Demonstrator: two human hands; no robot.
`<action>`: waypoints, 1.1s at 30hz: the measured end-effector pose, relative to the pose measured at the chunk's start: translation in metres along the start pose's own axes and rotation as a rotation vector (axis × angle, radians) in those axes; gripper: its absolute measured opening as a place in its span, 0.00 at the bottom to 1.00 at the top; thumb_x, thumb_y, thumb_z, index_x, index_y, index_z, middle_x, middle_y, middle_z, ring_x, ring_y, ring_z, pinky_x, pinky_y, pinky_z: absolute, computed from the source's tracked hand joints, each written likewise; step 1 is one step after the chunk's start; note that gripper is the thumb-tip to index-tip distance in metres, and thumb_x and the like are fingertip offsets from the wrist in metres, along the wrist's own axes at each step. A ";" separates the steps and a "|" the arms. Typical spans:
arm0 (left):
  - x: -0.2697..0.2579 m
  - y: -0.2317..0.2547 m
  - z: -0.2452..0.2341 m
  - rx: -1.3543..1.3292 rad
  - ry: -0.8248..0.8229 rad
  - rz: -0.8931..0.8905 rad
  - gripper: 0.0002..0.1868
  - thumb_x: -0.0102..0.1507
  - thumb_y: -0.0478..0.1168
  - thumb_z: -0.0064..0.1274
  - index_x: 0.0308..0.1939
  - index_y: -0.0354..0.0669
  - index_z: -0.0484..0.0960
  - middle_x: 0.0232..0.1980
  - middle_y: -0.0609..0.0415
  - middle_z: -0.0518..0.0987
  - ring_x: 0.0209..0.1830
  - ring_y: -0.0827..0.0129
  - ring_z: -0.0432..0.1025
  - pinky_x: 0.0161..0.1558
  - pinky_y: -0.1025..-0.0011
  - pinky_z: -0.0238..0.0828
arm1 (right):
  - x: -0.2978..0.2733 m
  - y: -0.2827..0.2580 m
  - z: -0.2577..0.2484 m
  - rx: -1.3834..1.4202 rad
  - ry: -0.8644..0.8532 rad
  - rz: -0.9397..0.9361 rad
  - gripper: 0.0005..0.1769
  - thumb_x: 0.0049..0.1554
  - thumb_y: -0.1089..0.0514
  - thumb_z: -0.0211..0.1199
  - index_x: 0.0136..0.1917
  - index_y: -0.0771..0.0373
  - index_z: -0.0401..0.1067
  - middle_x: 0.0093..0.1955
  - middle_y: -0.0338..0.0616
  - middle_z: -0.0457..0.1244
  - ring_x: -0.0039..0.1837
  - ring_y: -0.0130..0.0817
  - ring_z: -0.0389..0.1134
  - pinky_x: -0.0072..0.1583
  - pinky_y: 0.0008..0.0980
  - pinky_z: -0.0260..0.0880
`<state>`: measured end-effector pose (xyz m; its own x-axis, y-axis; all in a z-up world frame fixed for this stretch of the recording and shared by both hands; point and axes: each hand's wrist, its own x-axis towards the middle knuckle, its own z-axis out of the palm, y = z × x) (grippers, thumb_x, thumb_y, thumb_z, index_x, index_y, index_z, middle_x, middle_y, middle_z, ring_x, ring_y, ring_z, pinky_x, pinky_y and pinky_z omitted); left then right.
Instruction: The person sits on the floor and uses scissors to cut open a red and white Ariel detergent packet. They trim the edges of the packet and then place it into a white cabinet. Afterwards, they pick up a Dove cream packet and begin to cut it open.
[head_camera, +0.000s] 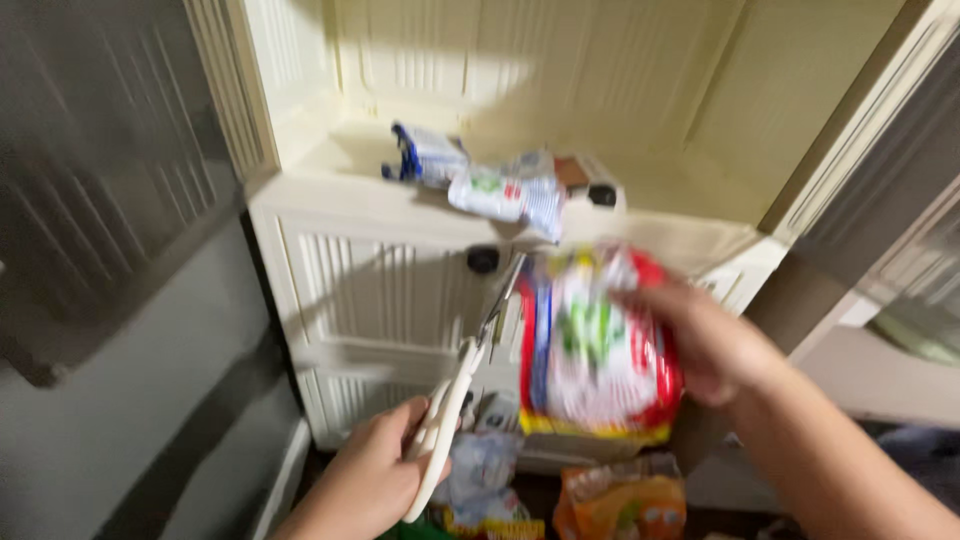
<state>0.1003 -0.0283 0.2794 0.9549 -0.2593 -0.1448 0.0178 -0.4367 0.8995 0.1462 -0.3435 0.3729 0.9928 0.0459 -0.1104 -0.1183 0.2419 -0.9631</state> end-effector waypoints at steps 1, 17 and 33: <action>0.002 -0.001 -0.002 -0.029 0.001 -0.025 0.23 0.57 0.38 0.61 0.57 0.52 0.83 0.30 0.57 0.82 0.28 0.72 0.73 0.35 0.69 0.73 | 0.007 -0.020 0.002 0.037 -0.029 -0.066 0.21 0.61 0.61 0.56 0.66 0.65 0.66 0.57 0.56 0.71 0.53 0.41 0.75 0.57 0.46 0.77; 0.045 -0.083 0.023 -0.327 0.020 0.041 0.18 0.56 0.33 0.58 0.51 0.41 0.83 0.32 0.56 0.79 0.30 0.74 0.72 0.35 0.71 0.72 | 0.135 -0.040 0.039 -0.167 0.247 -0.865 0.33 0.62 0.68 0.59 0.76 0.64 0.50 0.77 0.46 0.51 0.77 0.45 0.55 0.74 0.42 0.59; 0.053 -0.205 0.075 -0.078 0.100 -0.136 0.17 0.54 0.42 0.60 0.45 0.43 0.84 0.35 0.49 0.86 0.34 0.63 0.80 0.37 0.64 0.75 | 0.086 0.463 0.026 -0.936 0.158 -0.160 0.35 0.41 0.53 0.80 0.59 0.64 0.70 0.53 0.56 0.64 0.55 0.50 0.66 0.57 0.46 0.69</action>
<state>0.1254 -0.0176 0.0563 0.9667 -0.1136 -0.2293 0.1682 -0.3928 0.9041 0.1768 -0.2028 -0.0762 0.9949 -0.0684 0.0737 0.0129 -0.6406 -0.7678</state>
